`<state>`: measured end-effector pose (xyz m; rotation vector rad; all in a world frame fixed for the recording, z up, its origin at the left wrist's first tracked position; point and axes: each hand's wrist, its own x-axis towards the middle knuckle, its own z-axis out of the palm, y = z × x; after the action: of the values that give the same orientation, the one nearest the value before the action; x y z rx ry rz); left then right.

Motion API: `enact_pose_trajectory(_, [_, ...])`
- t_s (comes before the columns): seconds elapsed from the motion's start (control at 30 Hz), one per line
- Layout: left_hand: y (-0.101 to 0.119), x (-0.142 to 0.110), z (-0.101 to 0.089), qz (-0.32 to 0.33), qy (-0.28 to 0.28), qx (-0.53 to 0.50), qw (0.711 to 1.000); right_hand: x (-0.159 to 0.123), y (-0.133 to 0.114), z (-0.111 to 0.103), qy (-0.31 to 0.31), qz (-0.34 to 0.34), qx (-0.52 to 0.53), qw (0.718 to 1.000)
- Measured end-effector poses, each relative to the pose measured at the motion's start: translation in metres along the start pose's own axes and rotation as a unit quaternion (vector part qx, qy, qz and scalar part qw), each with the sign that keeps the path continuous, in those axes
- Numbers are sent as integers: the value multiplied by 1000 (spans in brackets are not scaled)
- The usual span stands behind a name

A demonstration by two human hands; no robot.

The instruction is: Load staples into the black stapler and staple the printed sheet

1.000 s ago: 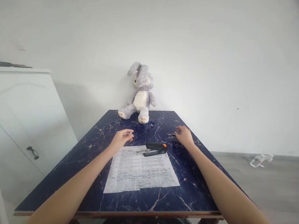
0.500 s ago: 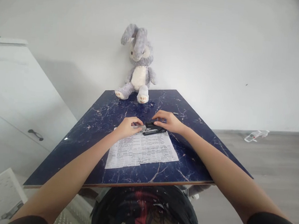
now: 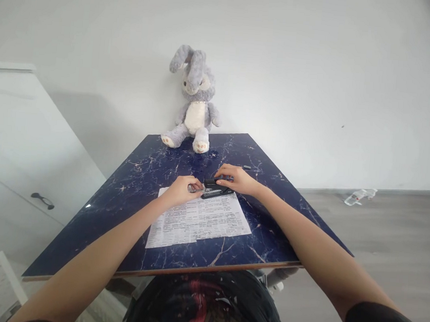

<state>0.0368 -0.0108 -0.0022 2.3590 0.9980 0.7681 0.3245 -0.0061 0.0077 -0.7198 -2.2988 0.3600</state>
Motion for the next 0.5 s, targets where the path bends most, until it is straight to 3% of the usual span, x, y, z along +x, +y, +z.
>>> enact_pose_trajectory(0.27, [1,0,-4,18,-39,-1,999,-1,-2,-1,-16,-4,8,1000])
enact_pose_trajectory(0.5, [-4,-7,-34,63,-127,-5,990,-4,6,-1,-70,-6,20,997])
